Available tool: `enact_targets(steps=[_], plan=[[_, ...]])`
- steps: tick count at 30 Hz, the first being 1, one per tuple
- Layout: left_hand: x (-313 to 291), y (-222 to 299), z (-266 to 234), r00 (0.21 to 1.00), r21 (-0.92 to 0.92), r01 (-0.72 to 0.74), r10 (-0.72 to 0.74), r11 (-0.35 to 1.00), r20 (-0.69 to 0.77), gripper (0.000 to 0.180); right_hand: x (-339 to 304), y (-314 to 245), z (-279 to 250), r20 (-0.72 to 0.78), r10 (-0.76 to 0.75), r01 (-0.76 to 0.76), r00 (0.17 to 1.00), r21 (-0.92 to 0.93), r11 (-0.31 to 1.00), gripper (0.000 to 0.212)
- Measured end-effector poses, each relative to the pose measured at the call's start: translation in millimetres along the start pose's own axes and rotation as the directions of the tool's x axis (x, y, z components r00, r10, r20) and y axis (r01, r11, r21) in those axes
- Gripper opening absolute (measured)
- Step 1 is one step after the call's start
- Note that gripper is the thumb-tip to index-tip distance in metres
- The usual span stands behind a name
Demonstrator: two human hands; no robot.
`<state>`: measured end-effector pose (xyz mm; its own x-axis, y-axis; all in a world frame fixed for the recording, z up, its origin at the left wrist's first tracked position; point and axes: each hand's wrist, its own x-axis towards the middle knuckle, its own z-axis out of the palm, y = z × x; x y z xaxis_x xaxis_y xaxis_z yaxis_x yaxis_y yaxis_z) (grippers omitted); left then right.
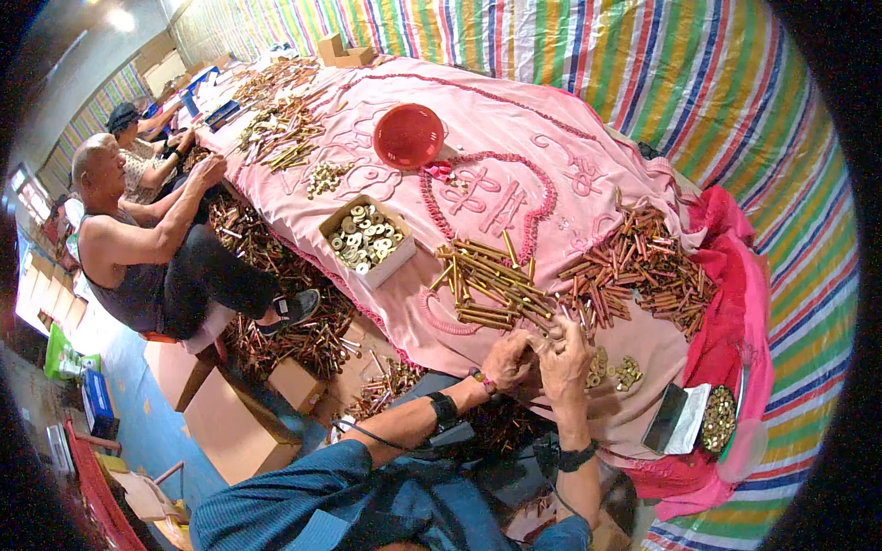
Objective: Assembling small metal components by threading small rings onto thin metal rods and tubes.
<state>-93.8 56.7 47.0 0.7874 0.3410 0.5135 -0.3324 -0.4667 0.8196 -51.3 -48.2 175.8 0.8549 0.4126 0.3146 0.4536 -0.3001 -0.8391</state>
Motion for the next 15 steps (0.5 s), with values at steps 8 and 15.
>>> enact_targets(steps=[8, 15], plan=[[-2, 1, -3, 0.998, 0.007, -0.053, 0.053, 0.999, -0.016, 0.023, 0, -3, -3, 0.088, -0.147, 0.162, 0.985, -0.195, 0.967, 0.022], [-7, 7, 8, 1.000, 0.077, -0.019, 0.020, 0.997, -0.013, 0.019, -5, 13, -8, 0.020, -0.285, 0.278, 0.958, -0.293, 0.915, 0.025]])
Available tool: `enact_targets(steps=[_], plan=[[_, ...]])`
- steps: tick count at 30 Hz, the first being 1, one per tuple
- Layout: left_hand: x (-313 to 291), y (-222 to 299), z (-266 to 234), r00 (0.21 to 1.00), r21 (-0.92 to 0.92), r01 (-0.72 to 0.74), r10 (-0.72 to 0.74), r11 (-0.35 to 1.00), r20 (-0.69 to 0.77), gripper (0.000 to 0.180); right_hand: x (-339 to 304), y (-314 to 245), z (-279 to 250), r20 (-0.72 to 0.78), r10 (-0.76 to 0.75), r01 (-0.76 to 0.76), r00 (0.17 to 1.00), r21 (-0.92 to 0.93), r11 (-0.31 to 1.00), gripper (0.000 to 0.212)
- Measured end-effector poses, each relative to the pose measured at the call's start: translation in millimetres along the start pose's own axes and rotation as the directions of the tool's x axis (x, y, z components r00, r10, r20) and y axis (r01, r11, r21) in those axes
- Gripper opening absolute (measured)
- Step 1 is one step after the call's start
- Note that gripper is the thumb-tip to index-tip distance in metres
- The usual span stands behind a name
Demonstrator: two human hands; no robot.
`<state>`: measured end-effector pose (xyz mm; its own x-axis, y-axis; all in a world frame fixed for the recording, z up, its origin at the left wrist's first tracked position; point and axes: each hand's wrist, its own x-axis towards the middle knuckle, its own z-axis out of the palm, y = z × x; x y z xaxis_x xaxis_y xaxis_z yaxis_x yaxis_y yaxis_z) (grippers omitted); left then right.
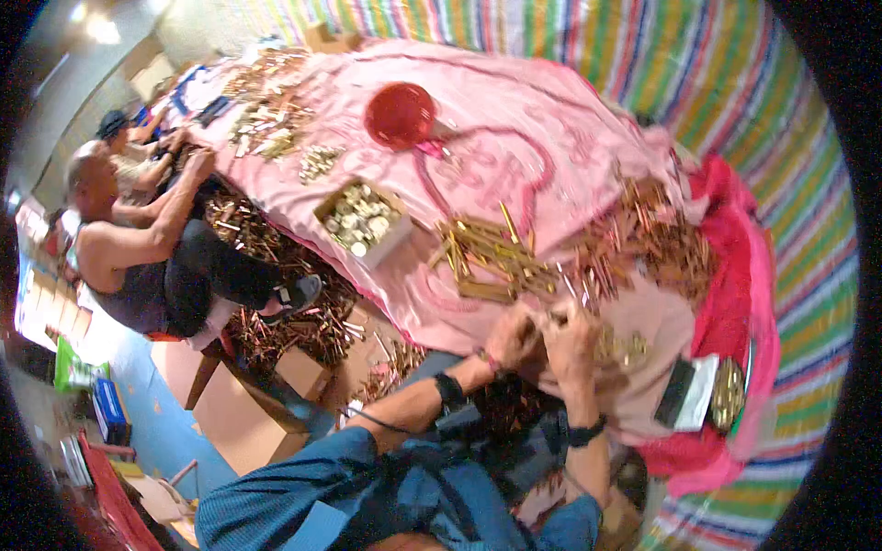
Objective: Assembling small metal components by threading small rings onto thin metal rods and tubes.
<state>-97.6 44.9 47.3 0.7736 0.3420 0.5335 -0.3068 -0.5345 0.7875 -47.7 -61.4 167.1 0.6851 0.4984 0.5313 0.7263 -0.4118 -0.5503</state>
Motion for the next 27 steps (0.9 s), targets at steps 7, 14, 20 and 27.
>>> enact_targets(steps=[7, 14, 20, 27], plan=[[14, 1, -26, 0.999, 0.109, 0.036, -0.032, 0.993, -0.042, 0.016, -18, 21, -9, 0.115, 0.241, -0.250, 0.964, 0.070, 0.966, 0.034], [22, 14, -41, 0.861, -0.137, 0.366, -0.279, 0.921, 0.425, 0.043, -22, 49, -49, 0.099, 0.513, -0.498, 0.853, -0.144, 0.855, 0.025], [27, 34, -47, 0.802, -0.151, 0.518, -0.417, 0.842, 0.428, 0.050, 1, 77, -22, -0.014, 0.359, -0.352, 0.933, -0.231, 0.907, 0.022], [30, 29, -40, 0.881, -0.047, 0.392, -0.361, 0.919, 0.305, 0.039, 14, 94, -2, 0.070, 0.308, -0.292, 0.949, -0.179, 0.940, 0.020]])
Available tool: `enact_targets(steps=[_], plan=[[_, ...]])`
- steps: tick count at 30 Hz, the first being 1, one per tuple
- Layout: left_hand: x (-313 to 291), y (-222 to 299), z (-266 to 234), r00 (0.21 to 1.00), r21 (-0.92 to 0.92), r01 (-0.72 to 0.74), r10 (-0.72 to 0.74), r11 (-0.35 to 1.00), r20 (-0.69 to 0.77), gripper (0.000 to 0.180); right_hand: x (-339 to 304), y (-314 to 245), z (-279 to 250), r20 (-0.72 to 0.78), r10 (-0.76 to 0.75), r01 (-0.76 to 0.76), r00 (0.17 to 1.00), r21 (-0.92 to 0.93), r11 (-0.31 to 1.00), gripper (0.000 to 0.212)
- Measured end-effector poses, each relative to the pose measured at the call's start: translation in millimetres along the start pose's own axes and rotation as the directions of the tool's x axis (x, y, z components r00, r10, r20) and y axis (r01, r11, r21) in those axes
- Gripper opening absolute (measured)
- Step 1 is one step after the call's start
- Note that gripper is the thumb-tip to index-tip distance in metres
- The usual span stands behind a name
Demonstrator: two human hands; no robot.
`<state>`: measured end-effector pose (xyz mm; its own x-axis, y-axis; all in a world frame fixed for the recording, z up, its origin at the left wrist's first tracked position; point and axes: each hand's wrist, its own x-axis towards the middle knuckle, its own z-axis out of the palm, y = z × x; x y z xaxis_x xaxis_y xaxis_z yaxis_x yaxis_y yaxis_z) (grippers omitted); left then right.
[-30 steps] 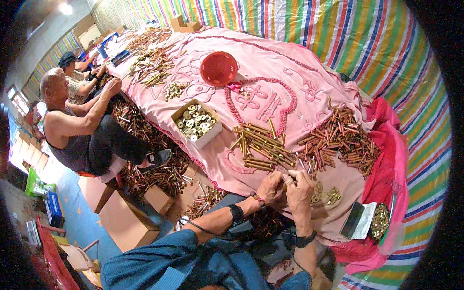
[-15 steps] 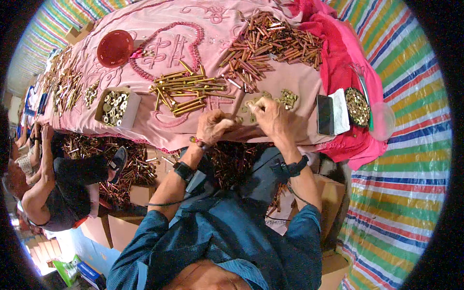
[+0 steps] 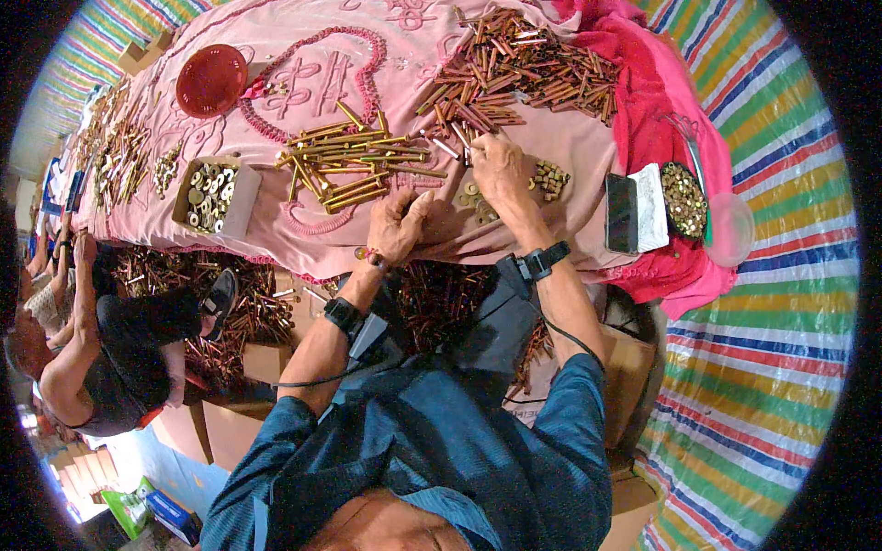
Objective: Assembling small metal components by threading small rings onto thin metal rods and tubes.
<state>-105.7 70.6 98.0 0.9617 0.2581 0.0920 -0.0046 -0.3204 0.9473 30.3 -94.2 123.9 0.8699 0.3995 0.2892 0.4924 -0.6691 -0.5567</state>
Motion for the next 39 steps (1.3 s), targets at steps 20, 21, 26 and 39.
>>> enact_targets(steps=[20, 21, 26, 39], plan=[[4, -20, 21, 0.898, 0.213, -0.241, 0.301, 0.947, -0.322, 0.024, -33, -40, 3, 0.273, -0.016, -0.067, 0.962, 0.291, 0.954, 0.022], [5, -24, 21, 0.883, 0.282, -0.270, 0.353, 0.921, -0.308, 0.027, -36, -42, -1, 0.297, -0.002, -0.098, 0.955, 0.322, 0.942, 0.023], [1, -24, 21, 0.864, 0.240, -0.281, 0.353, 0.929, -0.359, 0.025, -45, -35, -20, 0.309, 0.056, -0.200, 0.949, 0.458, 0.866, 0.024], [3, -18, 18, 0.858, -0.010, -0.211, 0.181, 0.977, -0.480, 0.010, -42, -9, -24, 0.037, 0.031, -0.032, 0.999, 0.030, 0.999, 0.023]])
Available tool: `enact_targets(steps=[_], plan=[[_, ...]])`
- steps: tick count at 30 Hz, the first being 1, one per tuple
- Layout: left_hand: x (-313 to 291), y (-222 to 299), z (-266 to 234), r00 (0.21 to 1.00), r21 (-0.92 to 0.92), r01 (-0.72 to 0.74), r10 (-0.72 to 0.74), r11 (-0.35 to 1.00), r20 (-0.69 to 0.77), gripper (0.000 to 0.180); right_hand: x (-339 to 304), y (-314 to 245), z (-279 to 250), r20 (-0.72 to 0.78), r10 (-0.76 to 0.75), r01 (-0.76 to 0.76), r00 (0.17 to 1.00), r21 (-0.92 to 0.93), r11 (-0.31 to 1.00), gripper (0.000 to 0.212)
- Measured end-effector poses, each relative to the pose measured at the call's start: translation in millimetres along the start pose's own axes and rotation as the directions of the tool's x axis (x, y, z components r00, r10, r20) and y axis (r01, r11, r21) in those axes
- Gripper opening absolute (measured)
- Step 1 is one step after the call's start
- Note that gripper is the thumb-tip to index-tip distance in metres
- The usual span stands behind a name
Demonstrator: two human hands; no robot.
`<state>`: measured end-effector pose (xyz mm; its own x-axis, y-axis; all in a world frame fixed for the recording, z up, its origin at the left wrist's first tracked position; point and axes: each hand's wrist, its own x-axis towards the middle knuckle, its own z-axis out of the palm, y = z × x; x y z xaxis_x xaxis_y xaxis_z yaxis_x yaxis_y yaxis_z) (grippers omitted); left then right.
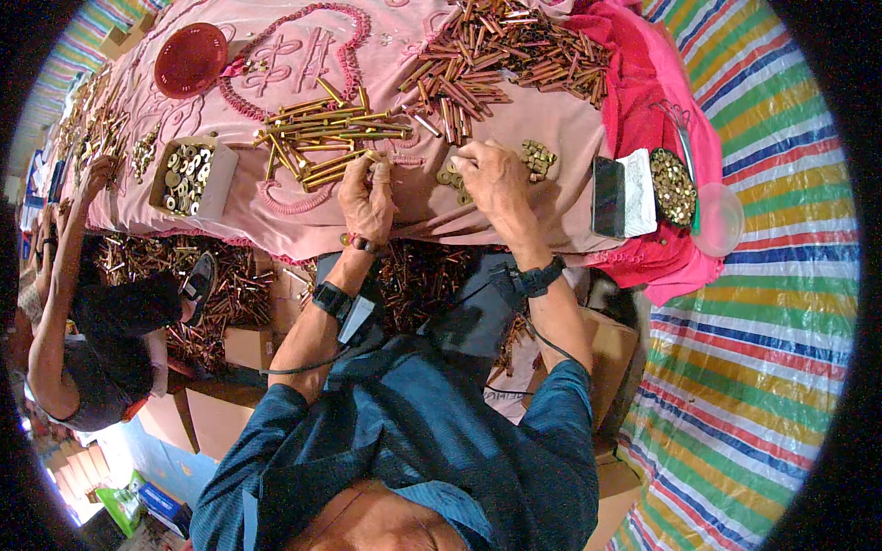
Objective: Assembling small metal components by threading small rings onto thin metal rods and tubes.
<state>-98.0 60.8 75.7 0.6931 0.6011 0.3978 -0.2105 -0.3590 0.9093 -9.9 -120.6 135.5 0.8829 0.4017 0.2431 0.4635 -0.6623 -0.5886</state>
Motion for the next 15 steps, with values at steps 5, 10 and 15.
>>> enact_targets(steps=[5, 10, 15], plan=[[0, 2, -2, 0.998, -0.003, 0.048, -0.048, 0.999, 0.040, 0.010, 4, -6, 9, 0.113, -0.106, 0.129, 0.988, -0.220, 0.967, 0.020], [0, 1, -3, 0.959, 0.007, 0.172, -0.169, 0.985, 0.226, 0.013, 9, -12, 10, 0.102, -0.083, 0.090, 0.991, -0.074, 0.993, 0.017], [1, 10, -3, 0.968, 0.027, 0.044, -0.050, 0.999, 0.247, 0.010, 13, -6, 18, 0.154, 0.192, -0.235, 0.969, 0.346, 0.908, 0.016]])
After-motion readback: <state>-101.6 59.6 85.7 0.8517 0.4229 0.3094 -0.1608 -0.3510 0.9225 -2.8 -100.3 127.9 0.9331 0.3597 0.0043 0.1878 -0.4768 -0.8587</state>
